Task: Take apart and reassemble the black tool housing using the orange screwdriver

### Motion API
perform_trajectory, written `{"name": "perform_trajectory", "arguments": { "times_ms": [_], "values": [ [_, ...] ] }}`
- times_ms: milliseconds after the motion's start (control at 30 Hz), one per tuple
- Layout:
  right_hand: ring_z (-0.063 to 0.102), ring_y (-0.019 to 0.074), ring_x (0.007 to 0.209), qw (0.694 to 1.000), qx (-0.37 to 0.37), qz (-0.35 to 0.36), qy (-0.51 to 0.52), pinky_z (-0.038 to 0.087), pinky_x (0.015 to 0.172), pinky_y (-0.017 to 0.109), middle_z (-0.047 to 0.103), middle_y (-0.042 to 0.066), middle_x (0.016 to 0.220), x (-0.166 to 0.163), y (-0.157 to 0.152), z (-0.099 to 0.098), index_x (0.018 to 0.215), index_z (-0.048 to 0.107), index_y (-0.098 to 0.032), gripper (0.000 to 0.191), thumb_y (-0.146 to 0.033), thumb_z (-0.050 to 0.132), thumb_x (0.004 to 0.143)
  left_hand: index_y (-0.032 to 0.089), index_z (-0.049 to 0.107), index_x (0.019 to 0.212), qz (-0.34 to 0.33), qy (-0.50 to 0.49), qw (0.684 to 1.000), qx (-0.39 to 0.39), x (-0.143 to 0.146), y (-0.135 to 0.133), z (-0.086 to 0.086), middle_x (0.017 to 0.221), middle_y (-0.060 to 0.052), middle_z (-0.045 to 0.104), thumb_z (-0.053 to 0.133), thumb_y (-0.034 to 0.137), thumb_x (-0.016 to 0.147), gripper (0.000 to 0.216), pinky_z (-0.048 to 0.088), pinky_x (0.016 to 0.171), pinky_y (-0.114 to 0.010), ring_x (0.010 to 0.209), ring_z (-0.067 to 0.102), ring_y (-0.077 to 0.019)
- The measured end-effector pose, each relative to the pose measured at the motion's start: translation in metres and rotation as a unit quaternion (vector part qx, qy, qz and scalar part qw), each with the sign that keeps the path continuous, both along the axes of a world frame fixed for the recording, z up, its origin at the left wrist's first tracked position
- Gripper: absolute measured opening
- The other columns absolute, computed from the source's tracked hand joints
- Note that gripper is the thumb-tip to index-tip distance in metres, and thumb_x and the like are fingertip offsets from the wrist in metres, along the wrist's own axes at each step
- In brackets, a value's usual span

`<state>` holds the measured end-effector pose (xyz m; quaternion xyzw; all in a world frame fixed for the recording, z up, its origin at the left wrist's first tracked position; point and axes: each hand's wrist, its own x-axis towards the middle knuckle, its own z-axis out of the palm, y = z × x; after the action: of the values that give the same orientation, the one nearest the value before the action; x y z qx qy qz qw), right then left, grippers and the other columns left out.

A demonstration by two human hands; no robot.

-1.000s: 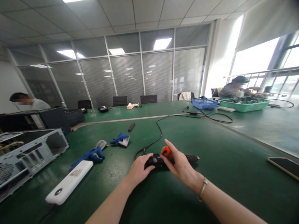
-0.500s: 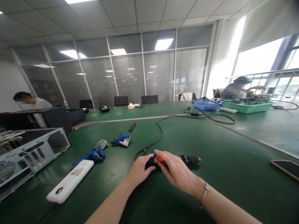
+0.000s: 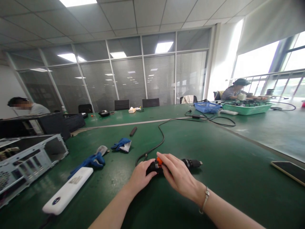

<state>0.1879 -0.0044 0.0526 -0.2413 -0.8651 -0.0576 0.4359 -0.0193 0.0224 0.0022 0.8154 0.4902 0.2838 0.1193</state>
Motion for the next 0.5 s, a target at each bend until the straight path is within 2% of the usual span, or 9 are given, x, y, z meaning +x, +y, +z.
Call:
{"name": "perform_trajectory", "arguments": {
  "times_ms": [100,167,300,367,500],
  "values": [
    [0.060,0.0217,0.093,0.999,0.026,-0.035,-0.013,0.056,0.077,0.037,0.060,0.012,0.110,0.0010,0.0011,-0.0017,0.142,0.034,-0.023,0.050,-0.013,0.039,0.093,0.023,0.056,0.126,-0.005,-0.007,1.000,0.002,-0.0010,0.0016,-0.0021,0.124,-0.007,0.063,0.067,0.028,0.082,0.046,0.043,0.100,-0.040,0.112,0.058,-0.0261],
    [0.060,0.0218,0.094,0.999,0.013,-0.044,-0.003,0.055,0.078,0.037,0.060,0.012,0.110,0.0016,0.0018,-0.0028,0.138,0.040,-0.022,0.045,-0.017,0.043,0.093,0.023,0.054,0.128,-0.006,-0.012,1.000,0.001,-0.0014,0.0023,-0.0027,0.125,-0.007,0.063,0.067,0.029,0.082,0.049,0.042,0.101,-0.040,0.113,0.058,-0.0256],
    [0.060,0.0201,0.093,0.998,0.001,-0.009,0.058,0.055,0.077,0.034,0.059,0.010,0.108,0.0013,0.0033,-0.0057,0.127,0.050,-0.026,0.035,-0.022,0.052,0.093,0.024,0.056,0.125,-0.010,-0.010,1.000,0.002,-0.0011,0.0025,-0.0014,0.125,-0.006,0.063,0.066,0.030,0.083,0.044,0.042,0.102,-0.041,0.114,0.057,-0.0263],
    [0.060,0.0192,0.098,0.997,-0.004,0.020,0.071,0.055,0.081,0.033,0.059,0.009,0.111,0.0002,0.0026,-0.0061,0.129,0.049,-0.028,0.037,-0.017,0.047,0.094,0.024,0.058,0.122,-0.012,-0.007,1.000,0.005,-0.0007,0.0023,-0.0007,0.123,-0.006,0.064,0.066,0.029,0.083,0.041,0.042,0.101,-0.041,0.113,0.058,-0.0265],
    [0.054,0.0212,0.117,0.997,-0.023,0.046,0.051,0.051,0.095,0.037,0.054,0.013,0.128,-0.0027,-0.0019,-0.0045,0.143,0.033,-0.025,0.050,-0.012,0.038,0.095,0.022,0.057,0.122,-0.017,-0.007,1.000,0.013,0.0000,0.0024,-0.0015,0.120,-0.007,0.065,0.066,0.027,0.083,0.041,0.044,0.099,-0.039,0.110,0.059,-0.0258]
  ]
}}
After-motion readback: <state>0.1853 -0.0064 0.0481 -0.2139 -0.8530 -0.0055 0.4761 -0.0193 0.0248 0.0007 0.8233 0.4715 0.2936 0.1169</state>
